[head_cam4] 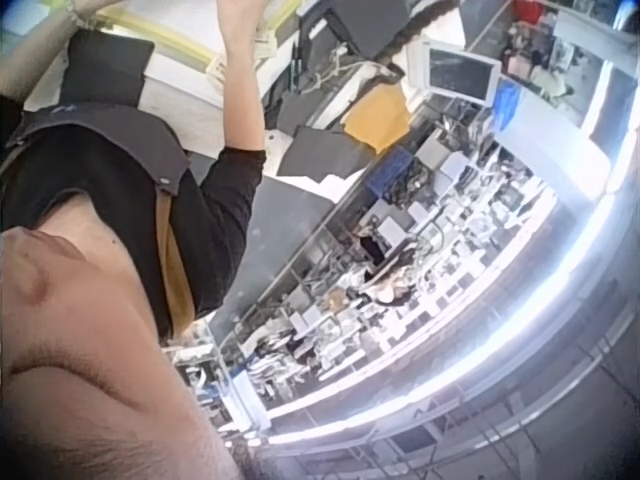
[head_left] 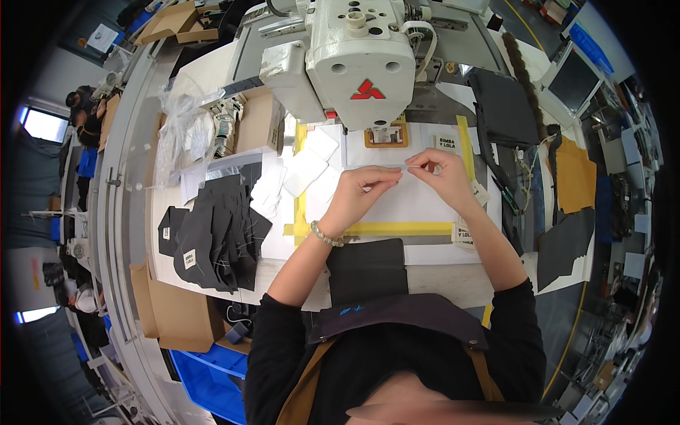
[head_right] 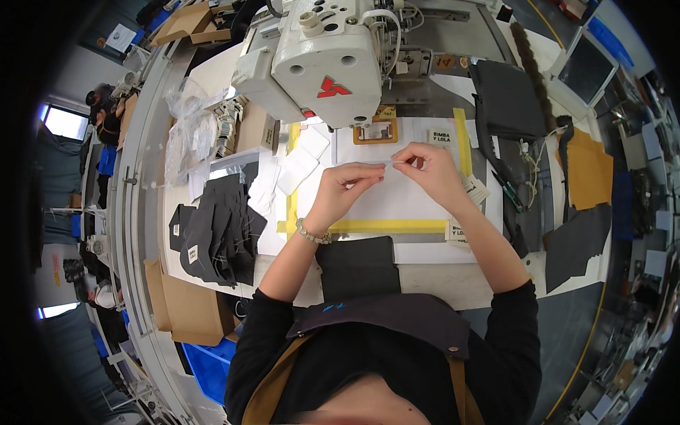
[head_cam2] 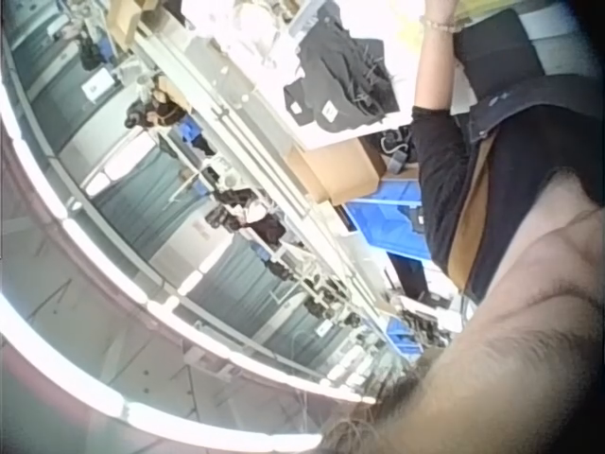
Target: Using a sewing machine to attach small white labels to black leather pieces.
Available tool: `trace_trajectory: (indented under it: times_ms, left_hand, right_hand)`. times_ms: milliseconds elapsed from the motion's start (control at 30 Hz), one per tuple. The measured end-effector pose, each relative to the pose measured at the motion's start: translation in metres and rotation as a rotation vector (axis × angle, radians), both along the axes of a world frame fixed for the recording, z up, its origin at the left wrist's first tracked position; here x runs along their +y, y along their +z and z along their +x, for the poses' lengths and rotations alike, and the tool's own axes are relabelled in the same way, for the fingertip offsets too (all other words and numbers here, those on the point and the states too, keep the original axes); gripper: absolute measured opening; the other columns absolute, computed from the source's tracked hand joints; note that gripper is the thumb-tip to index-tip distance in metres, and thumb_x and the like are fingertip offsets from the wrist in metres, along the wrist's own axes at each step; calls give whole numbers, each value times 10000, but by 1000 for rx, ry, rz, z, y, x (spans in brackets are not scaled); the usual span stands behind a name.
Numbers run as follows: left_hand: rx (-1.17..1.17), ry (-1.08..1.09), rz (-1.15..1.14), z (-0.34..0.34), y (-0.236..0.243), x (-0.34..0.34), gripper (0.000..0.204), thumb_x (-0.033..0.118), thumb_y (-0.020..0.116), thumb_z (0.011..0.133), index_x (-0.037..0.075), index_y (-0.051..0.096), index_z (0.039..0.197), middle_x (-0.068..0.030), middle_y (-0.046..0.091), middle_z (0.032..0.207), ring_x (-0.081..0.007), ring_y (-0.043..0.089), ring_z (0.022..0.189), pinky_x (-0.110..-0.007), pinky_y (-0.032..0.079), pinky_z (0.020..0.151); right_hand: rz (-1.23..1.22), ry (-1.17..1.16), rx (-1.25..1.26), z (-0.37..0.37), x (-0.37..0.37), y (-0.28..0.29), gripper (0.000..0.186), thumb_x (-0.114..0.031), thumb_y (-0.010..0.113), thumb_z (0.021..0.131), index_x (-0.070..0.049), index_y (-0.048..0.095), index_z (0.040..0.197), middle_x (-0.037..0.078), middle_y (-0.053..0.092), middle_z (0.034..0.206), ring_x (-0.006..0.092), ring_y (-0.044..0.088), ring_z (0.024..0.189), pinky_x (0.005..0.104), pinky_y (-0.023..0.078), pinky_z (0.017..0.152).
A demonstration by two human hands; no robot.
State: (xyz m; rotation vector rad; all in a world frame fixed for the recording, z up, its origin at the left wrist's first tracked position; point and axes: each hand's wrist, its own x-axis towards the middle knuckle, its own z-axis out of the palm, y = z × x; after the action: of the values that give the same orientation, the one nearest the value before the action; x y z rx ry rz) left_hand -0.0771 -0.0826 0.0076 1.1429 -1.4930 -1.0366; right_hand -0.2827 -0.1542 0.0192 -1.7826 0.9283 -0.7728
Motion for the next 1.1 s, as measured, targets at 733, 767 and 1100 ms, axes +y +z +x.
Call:
trace_trajectory:
  times_ms: [733, 767, 1100]
  left_hand:
    - [-919, -103, -314, -4, -31, -18, 845, 447, 696, 799, -51, 379, 1404, -234, 448, 1403, -390, 402, 1338, -464, 280, 1145]
    - [-919, -104, -314, -4, -30, -17, 845, 447, 696, 799, -51, 379, 1404, -234, 448, 1403, -390, 402, 1338, -464, 280, 1145]
    - [-801, -136, -226, 2, -30, -21, 900, 486, 706, 786, -50, 365, 1424, -233, 431, 1426, -366, 366, 1371, -478, 242, 1159]
  right_hand:
    - [-667, 57, 835, 1, 28, -29, 638, -486, 563, 900, -84, 473, 1387, 54, 434, 1453, 280, 405, 1277, 506, 274, 1011]
    - [-671, 57, 829, 1, 28, -29, 640, -491, 555, 904, -85, 466, 1391, 51, 430, 1455, 278, 402, 1282, 507, 271, 1015]
    - [-776, 13, 785, 3, 25, -32, 609, -469, 569, 899, -84, 495, 1365, 33, 454, 1427, 240, 421, 1250, 468, 295, 972]
